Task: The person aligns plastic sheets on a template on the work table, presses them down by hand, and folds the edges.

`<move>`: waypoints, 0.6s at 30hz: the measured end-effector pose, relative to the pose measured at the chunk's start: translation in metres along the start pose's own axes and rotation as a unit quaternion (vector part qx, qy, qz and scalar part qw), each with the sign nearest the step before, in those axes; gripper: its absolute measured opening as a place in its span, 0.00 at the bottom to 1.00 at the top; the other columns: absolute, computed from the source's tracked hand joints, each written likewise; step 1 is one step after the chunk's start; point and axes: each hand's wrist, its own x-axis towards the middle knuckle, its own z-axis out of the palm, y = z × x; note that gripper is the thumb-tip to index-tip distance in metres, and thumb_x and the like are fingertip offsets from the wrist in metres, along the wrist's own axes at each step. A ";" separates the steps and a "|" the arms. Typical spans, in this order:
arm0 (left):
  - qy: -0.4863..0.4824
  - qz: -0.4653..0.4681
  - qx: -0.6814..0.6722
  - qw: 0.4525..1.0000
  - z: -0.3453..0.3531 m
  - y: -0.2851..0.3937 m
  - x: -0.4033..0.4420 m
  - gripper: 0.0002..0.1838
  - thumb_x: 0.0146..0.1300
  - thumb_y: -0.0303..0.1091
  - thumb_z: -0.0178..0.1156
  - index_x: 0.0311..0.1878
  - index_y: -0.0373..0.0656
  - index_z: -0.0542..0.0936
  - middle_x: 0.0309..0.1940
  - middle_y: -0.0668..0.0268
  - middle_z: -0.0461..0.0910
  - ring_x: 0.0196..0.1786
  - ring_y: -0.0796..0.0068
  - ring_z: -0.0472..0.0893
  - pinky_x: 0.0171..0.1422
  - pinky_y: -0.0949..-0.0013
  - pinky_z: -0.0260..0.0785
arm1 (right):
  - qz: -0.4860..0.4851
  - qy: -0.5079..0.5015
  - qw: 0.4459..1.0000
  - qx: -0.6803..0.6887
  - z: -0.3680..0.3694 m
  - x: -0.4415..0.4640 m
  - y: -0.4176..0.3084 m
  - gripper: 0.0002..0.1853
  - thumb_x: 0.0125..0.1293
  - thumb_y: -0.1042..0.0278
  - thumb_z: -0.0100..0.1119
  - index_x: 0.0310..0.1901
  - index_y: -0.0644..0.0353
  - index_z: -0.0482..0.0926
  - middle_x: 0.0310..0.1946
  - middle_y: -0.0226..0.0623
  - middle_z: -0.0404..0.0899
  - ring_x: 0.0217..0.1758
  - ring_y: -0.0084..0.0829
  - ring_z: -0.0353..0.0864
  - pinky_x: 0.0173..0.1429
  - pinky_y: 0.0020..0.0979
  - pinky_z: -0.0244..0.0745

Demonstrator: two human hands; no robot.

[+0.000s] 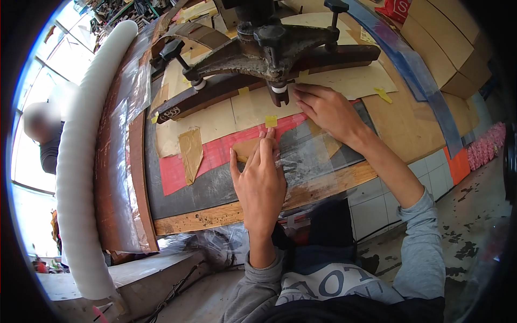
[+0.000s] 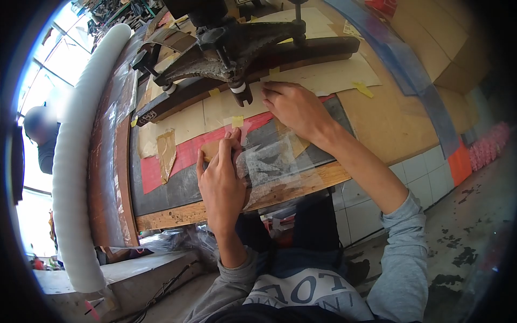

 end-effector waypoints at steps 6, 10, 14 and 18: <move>0.016 0.015 -0.020 1.000 -0.003 0.000 -0.001 0.25 0.60 0.22 0.55 0.62 0.45 0.72 0.57 0.65 0.80 0.62 0.69 0.77 0.74 0.44 0.51 | 0.035 -0.037 0.997 0.059 -0.035 -0.001 -0.009 0.09 0.64 0.68 0.59 0.37 0.66 0.84 0.39 0.41 0.84 0.45 0.41 0.81 0.50 0.39 0.76; 0.031 0.019 -0.015 0.999 0.003 -0.004 -0.002 0.20 0.64 0.26 0.52 0.60 0.44 0.73 0.58 0.63 0.79 0.64 0.70 0.76 0.74 0.44 0.51 | 0.129 -0.080 0.979 0.136 -0.058 -0.001 -0.024 0.10 0.64 0.68 0.60 0.41 0.65 0.84 0.42 0.41 0.85 0.46 0.42 0.83 0.52 0.36 0.76; 0.042 0.032 -0.014 0.998 0.002 -0.003 -0.003 0.16 0.69 0.28 0.49 0.59 0.43 0.73 0.59 0.62 0.79 0.65 0.72 0.75 0.74 0.43 0.52 | 0.203 -0.024 0.957 0.205 -0.061 -0.035 -0.060 0.11 0.65 0.68 0.60 0.45 0.63 0.84 0.46 0.42 0.85 0.49 0.40 0.83 0.55 0.34 0.75; 0.064 0.050 -0.040 0.996 0.006 -0.006 -0.005 0.11 0.69 0.30 0.51 0.53 0.43 0.73 0.60 0.63 0.78 0.65 0.65 0.74 0.74 0.44 0.51 | 0.209 0.026 0.958 0.193 -0.057 -0.046 -0.075 0.11 0.66 0.68 0.60 0.46 0.61 0.85 0.46 0.41 0.85 0.49 0.39 0.84 0.57 0.35 0.73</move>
